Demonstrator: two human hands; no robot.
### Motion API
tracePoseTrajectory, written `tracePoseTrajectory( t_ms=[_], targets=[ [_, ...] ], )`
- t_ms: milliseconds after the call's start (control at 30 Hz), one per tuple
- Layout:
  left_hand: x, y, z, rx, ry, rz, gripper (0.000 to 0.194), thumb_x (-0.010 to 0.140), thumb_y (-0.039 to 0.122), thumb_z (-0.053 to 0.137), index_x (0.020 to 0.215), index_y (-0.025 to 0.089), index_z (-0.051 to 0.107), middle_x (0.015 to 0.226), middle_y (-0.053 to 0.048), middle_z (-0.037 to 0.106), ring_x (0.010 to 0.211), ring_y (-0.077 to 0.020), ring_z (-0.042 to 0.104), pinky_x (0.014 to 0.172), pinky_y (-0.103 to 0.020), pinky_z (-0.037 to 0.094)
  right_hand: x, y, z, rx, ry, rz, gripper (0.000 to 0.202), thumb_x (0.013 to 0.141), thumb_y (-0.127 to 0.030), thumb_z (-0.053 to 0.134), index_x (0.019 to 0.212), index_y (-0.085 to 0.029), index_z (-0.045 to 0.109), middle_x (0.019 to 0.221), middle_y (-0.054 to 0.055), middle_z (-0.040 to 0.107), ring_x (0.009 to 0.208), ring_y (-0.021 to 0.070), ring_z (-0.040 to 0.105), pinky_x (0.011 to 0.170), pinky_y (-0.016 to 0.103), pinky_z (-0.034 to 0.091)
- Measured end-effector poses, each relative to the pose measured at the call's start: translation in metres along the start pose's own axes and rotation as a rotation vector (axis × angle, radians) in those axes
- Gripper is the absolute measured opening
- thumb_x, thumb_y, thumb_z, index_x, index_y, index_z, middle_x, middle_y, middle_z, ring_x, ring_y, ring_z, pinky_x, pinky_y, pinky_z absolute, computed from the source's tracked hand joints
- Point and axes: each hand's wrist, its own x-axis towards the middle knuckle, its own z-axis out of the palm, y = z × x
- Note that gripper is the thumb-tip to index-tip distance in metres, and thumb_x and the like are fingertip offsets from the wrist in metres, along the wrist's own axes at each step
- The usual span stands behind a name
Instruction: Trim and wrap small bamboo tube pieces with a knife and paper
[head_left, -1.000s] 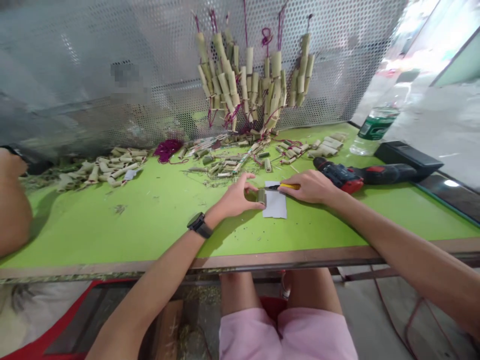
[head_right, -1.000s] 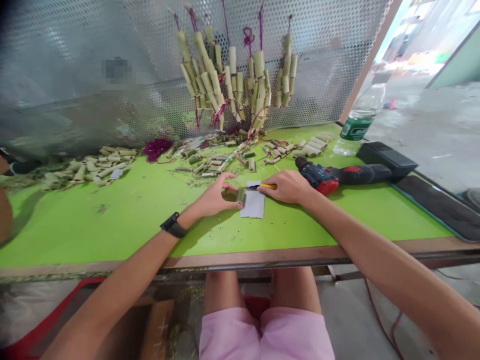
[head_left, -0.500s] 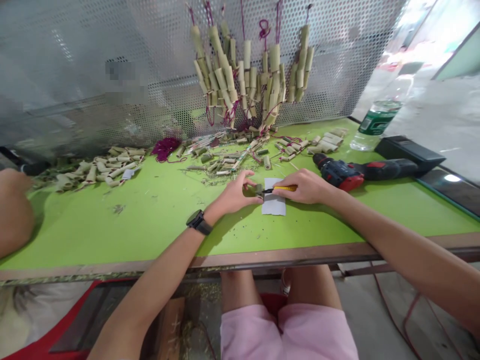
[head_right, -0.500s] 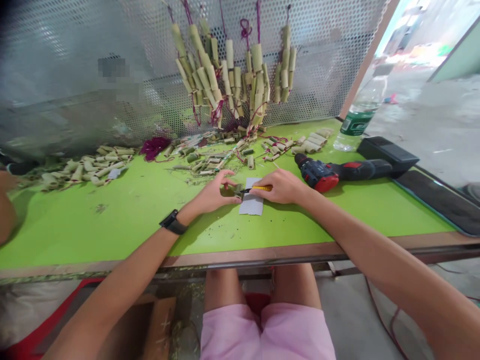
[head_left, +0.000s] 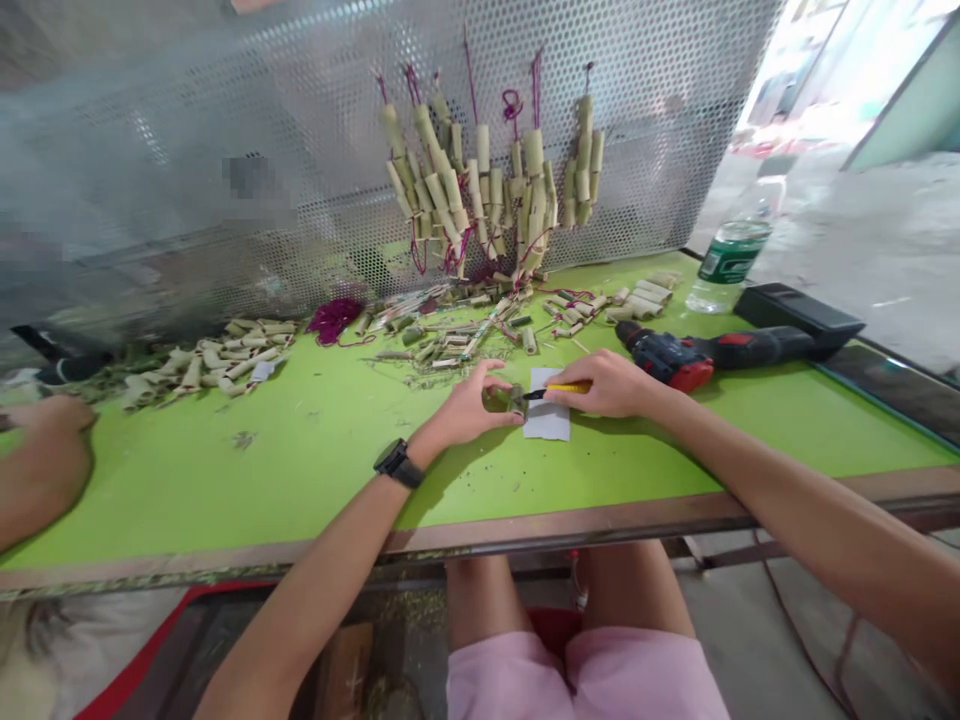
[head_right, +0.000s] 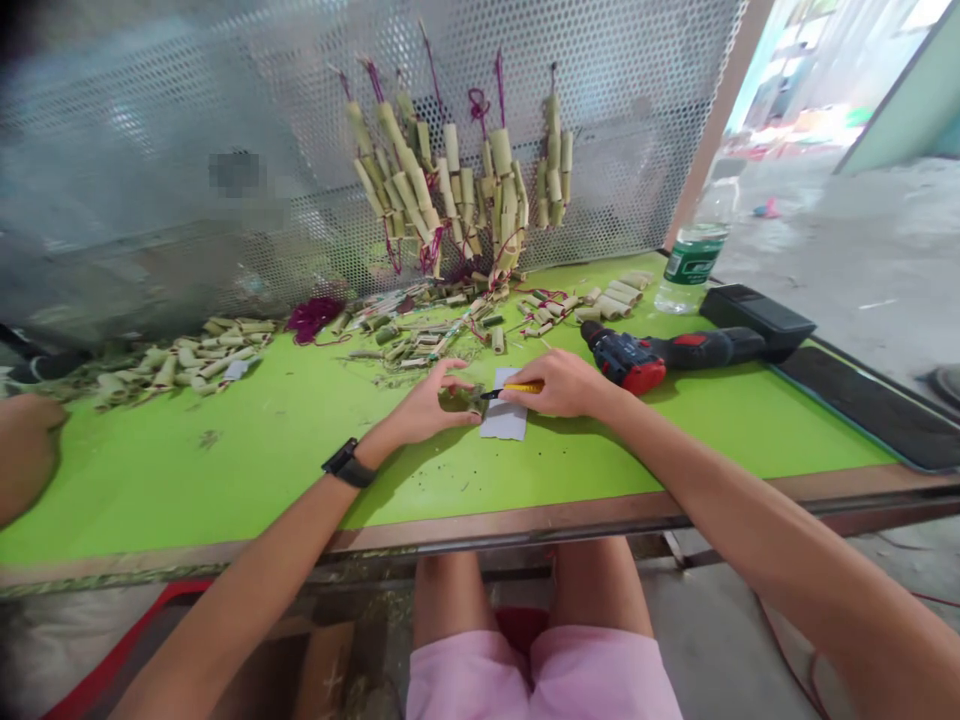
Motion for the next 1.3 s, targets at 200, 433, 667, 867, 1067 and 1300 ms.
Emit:
tracePoseTrajectory(
  t_ms=[200,433,667,867,1067,1300],
  targets=[
    [0.0,0.0,-0.004,0.032,0.007,0.002,0.095,0.078,0.048,0.098,0.152,0.024,0.044,0.137,-0.015,0.076,0.128,-0.0347,0.068,0.107,-0.05,0.05,0.0,0.003,0.005,0.078,-0.065,-0.011,0.042,0.104,-0.055,0.062,0.111,-0.028,0.093,0.099,0.007,0.089,0.076,0.0217,0.075,0.069,0.032,0.046],
    [-0.003,0.003,-0.004,0.031,-0.026,0.005,0.099,0.077,0.047,0.099,0.156,0.026,0.042,0.133,-0.012,0.076,0.126,-0.0341,0.069,0.109,-0.05,0.049,0.001,0.007,-0.002,-0.209,-0.059,0.155,0.051,0.106,-0.059,0.055,0.109,-0.026,0.093,0.091,0.008,0.086,0.068,0.0211,0.068,0.058,0.033,0.031],
    [0.001,-0.006,-0.002,-0.004,-0.028,0.03,0.104,0.076,0.051,0.099,0.159,0.026,0.042,0.132,-0.013,0.075,0.126,-0.0342,0.069,0.109,-0.05,0.049,0.0,-0.007,0.002,-0.048,0.014,0.021,0.047,0.106,-0.057,0.056,0.11,-0.028,0.092,0.093,0.008,0.087,0.075,0.0219,0.072,0.065,0.032,0.04],
    [0.003,-0.008,-0.003,0.01,-0.038,0.036,0.087,0.076,0.052,0.099,0.148,0.025,0.057,0.132,-0.014,0.075,0.114,-0.0312,0.069,0.101,-0.048,0.052,-0.001,-0.004,0.006,0.036,-0.076,-0.045,0.046,0.106,-0.056,0.058,0.112,-0.026,0.092,0.097,0.009,0.088,0.074,0.0215,0.074,0.065,0.032,0.042],
    [0.007,-0.01,-0.003,0.046,0.011,0.046,0.086,0.08,0.051,0.096,0.15,0.024,0.056,0.132,-0.014,0.075,0.112,-0.0299,0.07,0.099,-0.046,0.054,0.002,-0.002,0.006,-0.065,-0.052,0.006,0.047,0.107,-0.059,0.057,0.114,-0.028,0.092,0.1,0.008,0.088,0.075,0.0213,0.073,0.062,0.031,0.036],
    [0.012,-0.014,-0.001,0.041,0.069,0.029,0.084,0.08,0.049,0.096,0.15,0.022,0.057,0.137,-0.016,0.075,0.112,-0.0306,0.07,0.101,-0.048,0.054,0.006,-0.015,0.003,-0.199,-0.059,0.054,0.051,0.108,-0.064,0.052,0.114,-0.03,0.091,0.101,0.007,0.087,0.08,0.0231,0.072,0.062,0.032,0.032]
  ],
)
